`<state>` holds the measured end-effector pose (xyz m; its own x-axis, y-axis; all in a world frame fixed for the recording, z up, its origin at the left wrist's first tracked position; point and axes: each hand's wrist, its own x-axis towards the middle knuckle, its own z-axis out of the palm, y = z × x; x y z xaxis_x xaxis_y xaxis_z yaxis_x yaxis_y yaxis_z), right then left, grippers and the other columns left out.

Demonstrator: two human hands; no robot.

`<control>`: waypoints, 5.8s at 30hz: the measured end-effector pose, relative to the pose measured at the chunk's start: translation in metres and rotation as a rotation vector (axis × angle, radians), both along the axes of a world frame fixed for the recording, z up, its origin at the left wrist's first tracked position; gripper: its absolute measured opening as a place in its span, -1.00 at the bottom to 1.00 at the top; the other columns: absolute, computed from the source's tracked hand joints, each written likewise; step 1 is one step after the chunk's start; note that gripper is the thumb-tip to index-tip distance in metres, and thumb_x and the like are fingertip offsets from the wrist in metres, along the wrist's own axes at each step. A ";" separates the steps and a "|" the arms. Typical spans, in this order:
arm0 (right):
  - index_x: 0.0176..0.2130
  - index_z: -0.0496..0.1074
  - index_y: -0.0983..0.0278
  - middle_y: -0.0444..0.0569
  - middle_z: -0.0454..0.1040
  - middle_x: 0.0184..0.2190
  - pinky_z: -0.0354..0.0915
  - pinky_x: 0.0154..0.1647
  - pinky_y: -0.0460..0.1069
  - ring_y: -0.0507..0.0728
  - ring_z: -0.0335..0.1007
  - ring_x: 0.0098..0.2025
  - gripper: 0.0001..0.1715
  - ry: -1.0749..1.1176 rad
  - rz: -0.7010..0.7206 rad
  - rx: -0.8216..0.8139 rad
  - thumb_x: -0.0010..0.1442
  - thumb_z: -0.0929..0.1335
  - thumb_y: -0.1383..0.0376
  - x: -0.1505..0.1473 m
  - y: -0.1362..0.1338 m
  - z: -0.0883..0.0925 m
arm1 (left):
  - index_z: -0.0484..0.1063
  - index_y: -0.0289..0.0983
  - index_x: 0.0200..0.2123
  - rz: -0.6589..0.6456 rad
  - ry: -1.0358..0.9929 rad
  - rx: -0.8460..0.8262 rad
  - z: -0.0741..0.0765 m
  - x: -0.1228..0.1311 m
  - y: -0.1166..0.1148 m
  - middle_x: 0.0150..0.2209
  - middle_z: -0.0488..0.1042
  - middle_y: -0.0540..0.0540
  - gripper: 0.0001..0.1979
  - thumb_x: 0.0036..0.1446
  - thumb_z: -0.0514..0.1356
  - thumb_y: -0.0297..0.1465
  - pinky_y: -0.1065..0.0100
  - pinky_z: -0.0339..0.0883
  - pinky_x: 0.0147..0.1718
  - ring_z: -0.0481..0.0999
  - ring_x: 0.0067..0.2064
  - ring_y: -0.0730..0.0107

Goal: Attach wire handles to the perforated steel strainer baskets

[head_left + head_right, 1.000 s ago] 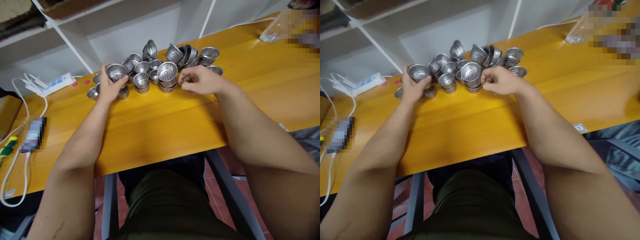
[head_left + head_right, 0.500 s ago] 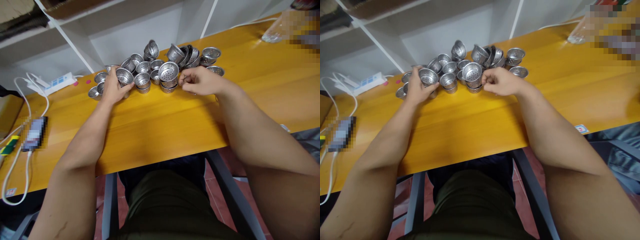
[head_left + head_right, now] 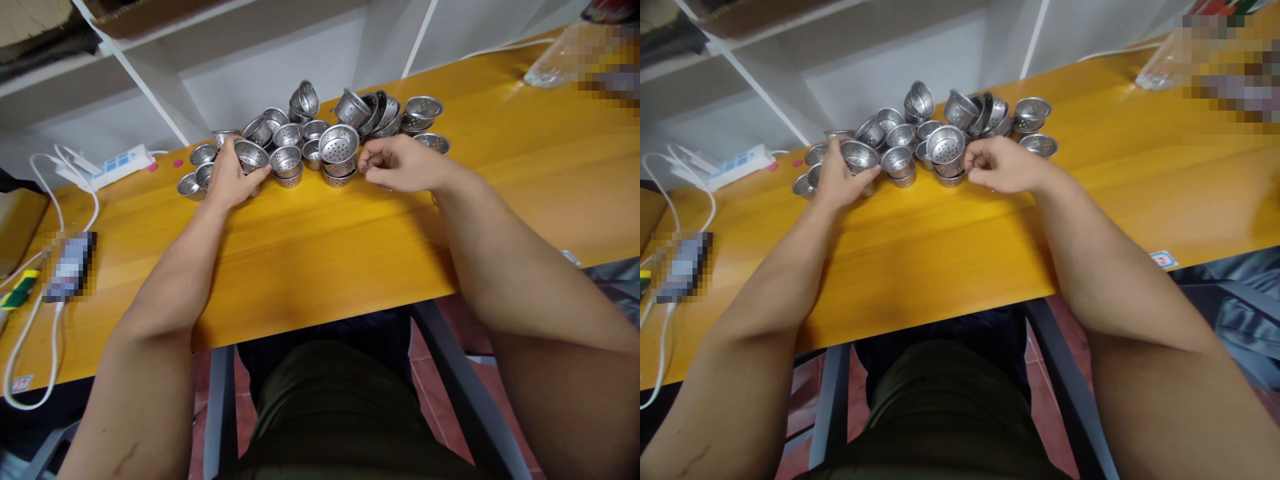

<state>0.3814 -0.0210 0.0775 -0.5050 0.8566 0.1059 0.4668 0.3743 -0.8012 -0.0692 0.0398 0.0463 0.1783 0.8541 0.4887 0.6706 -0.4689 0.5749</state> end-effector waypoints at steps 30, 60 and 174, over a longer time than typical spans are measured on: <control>-0.05 0.56 -0.03 -0.02 0.68 -0.21 0.74 0.01 0.34 0.29 0.54 -0.18 -0.21 0.207 -0.146 0.017 0.36 0.67 -0.56 -0.035 -0.030 0.018 | 0.43 0.11 0.53 -0.258 -0.065 0.001 0.000 0.080 -0.048 0.57 0.64 -0.20 0.17 0.13 0.63 0.60 -0.58 0.57 0.69 0.63 0.69 -0.54; 0.18 0.72 0.09 -0.07 0.58 -0.27 0.63 0.02 0.25 0.26 0.50 -0.25 -0.69 0.231 -0.111 0.473 0.74 0.49 -0.03 -0.077 -0.011 -0.044 | 0.46 -0.04 0.50 -0.446 -0.150 0.120 -0.060 0.107 -0.051 0.32 0.69 -0.19 0.06 0.28 0.67 0.46 -0.32 0.64 0.60 0.78 0.45 -0.26; 0.57 0.63 0.18 0.39 0.55 0.54 0.54 0.55 0.33 0.44 0.66 0.25 -0.40 -0.213 -0.286 0.415 0.75 0.44 0.04 -0.030 -0.016 0.011 | 0.58 -0.15 0.48 -0.621 -0.089 -0.146 -0.051 0.096 -0.050 0.46 0.70 -0.36 0.37 -0.16 0.79 0.55 -0.15 0.60 0.61 0.73 0.52 -0.30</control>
<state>0.3517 -0.0374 0.0882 -0.3053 0.8709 0.3852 0.7323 0.4733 -0.4896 0.0270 -0.0100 -0.0044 0.6248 0.6640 0.4109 0.2464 -0.6669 0.7032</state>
